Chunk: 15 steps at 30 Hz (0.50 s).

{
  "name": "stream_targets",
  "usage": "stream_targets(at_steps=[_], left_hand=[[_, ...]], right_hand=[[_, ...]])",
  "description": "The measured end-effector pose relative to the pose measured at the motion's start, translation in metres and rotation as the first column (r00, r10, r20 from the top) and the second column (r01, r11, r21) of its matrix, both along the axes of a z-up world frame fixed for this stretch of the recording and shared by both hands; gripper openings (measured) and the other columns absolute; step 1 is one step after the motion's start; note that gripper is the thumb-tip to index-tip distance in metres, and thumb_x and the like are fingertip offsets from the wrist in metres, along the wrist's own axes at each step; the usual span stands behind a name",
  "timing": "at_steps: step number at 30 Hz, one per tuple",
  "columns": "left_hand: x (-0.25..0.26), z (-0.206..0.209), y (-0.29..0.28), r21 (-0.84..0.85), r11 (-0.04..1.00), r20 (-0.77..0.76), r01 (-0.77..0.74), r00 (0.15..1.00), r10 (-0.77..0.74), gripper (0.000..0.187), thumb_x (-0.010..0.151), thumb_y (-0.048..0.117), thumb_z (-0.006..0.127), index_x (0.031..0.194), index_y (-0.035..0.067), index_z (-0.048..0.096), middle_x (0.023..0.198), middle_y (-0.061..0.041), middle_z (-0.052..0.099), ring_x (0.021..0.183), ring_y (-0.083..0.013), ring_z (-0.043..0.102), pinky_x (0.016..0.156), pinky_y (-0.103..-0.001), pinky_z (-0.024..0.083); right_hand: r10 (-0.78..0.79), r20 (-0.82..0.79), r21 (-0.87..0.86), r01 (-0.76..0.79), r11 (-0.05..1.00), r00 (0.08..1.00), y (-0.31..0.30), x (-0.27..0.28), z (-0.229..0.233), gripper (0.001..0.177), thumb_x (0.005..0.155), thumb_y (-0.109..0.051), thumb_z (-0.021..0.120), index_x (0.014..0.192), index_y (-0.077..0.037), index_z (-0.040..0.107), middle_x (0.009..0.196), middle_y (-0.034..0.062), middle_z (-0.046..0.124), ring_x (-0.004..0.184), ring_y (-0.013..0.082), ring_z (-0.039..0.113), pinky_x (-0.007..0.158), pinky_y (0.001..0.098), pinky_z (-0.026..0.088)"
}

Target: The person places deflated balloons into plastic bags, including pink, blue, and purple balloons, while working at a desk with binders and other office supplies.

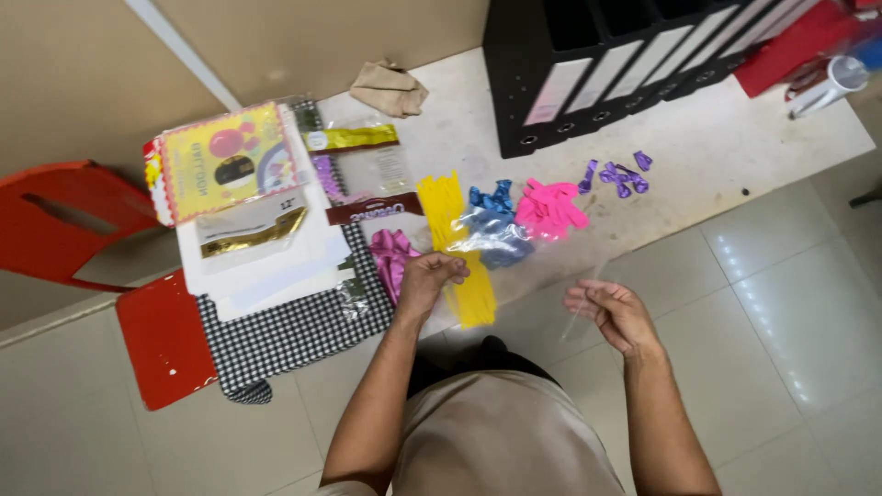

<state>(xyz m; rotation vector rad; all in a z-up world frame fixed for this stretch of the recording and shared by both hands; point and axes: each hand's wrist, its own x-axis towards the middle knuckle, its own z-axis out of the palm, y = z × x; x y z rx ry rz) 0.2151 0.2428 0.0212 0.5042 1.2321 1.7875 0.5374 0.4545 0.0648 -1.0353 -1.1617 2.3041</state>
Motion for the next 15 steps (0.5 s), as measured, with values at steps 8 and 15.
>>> stream_targets(at_steps=[8,15], left_hand=[[0.067,0.037,0.063,-0.121,0.988,-0.183,-0.099,0.98,0.076,0.019,0.093,0.011,0.078,0.104,-0.003,0.075,0.079,-0.005,0.07,0.071,-0.0138,0.061,0.068,-0.029,0.05],[0.162,0.091,0.076,0.156,0.95,-0.816,-0.269,0.507,0.278,0.042,0.088,0.018,0.08,0.126,0.005,0.065,0.124,-0.014,0.065,0.119,-0.0348,0.059,0.105,-0.044,0.047]], right_hand=[[-0.132,0.056,0.126,0.124,0.984,0.99,0.05,0.064,0.018,0.012,0.096,-0.001,0.064,0.103,0.004,0.071,0.1,0.021,0.075,0.094,0.0356,0.074,0.09,0.0508,0.06],[-0.145,-0.147,0.27,0.181,0.946,0.978,0.033,0.075,0.078,0.005,0.092,0.001,0.07,0.089,-0.003,0.068,0.091,0.0112,0.072,0.09,0.0257,0.072,0.087,0.04,0.058]])
